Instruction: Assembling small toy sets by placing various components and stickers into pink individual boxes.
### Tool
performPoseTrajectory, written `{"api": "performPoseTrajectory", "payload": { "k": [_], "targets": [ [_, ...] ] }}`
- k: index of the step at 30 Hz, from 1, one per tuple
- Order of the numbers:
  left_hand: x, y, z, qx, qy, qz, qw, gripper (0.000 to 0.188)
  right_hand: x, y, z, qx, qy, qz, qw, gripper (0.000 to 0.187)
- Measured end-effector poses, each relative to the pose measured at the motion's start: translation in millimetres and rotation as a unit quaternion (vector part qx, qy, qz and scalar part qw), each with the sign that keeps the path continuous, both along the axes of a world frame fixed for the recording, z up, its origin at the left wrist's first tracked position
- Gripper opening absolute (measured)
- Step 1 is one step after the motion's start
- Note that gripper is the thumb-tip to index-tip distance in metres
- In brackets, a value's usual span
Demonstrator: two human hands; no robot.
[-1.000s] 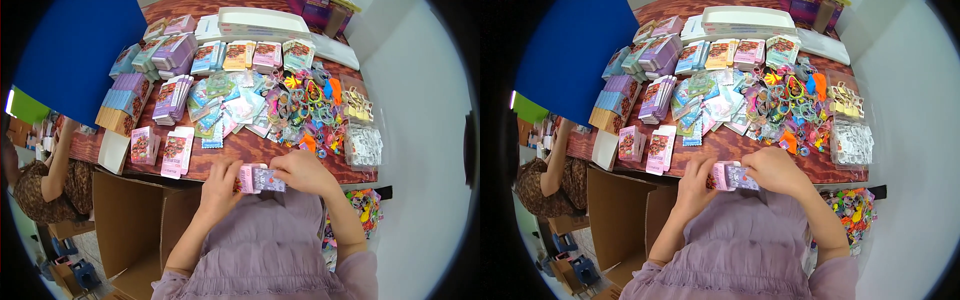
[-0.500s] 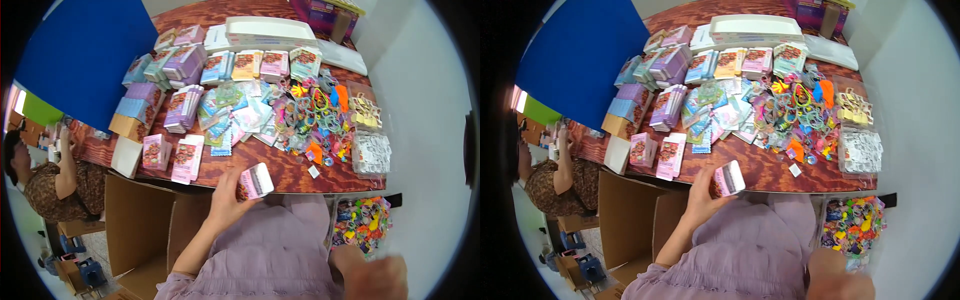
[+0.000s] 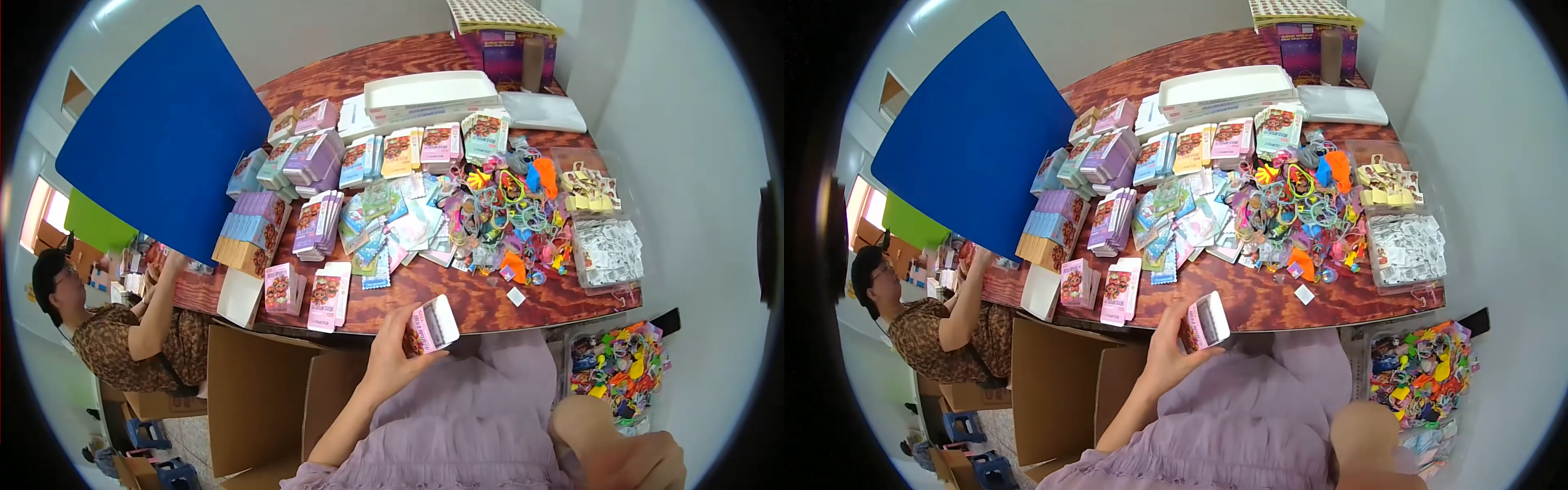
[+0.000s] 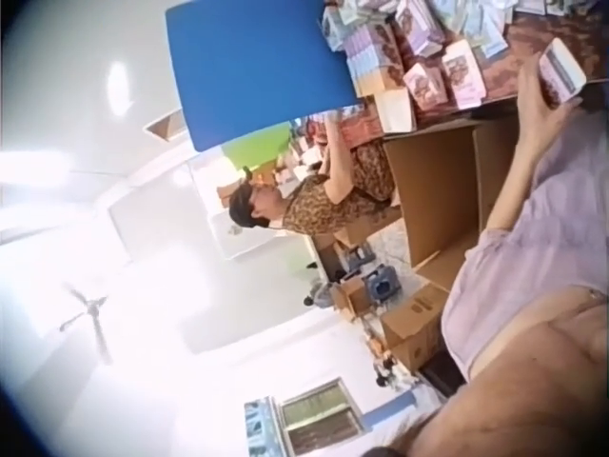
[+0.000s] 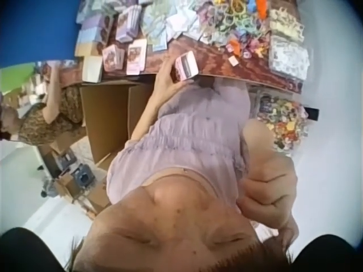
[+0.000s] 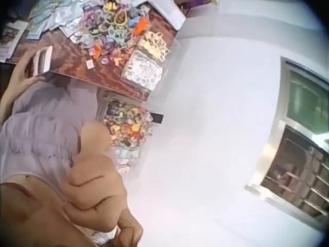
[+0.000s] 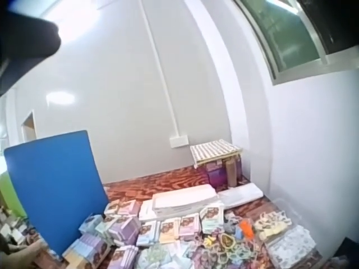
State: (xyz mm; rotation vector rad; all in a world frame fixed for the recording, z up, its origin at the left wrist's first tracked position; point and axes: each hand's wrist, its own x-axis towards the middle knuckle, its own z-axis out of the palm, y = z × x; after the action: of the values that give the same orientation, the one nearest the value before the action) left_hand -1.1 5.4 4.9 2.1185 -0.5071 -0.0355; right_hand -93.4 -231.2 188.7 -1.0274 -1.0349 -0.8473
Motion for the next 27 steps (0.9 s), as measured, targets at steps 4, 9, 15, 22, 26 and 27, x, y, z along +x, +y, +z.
{"api": "performPoseTrajectory", "payload": {
  "k": [4,9,15,22,26,27],
  "targets": [
    [0,-1,1,-0.011,0.012,0.002,1.0,0.08,-9,4,1,0.002,0.009,-0.026,1.0,0.035],
    [-1,-6,0,-0.013,0.018,-0.017,1.0,0.081,-6,0,-4,0.006,-0.023,-0.031,0.999,0.04],
    [8,-9,-6,-0.011,-0.007,-0.042,0.999,0.079,50,38,12,0.344,-0.376,-0.401,0.761,0.042],
    [6,0,-6,-0.015,0.066,-0.006,0.998,0.079,9,4,-8,-0.042,-0.052,-0.156,0.985,0.045],
    [7,-2,-9,-0.012,0.04,-0.015,0.999,0.08,19,9,-12,-0.027,-0.104,-0.252,0.962,0.04],
    [6,-1,-8,-0.011,0.04,-0.012,0.999,0.08,17,12,-13,-0.025,-0.103,-0.249,0.963,0.04]
  ]
}}
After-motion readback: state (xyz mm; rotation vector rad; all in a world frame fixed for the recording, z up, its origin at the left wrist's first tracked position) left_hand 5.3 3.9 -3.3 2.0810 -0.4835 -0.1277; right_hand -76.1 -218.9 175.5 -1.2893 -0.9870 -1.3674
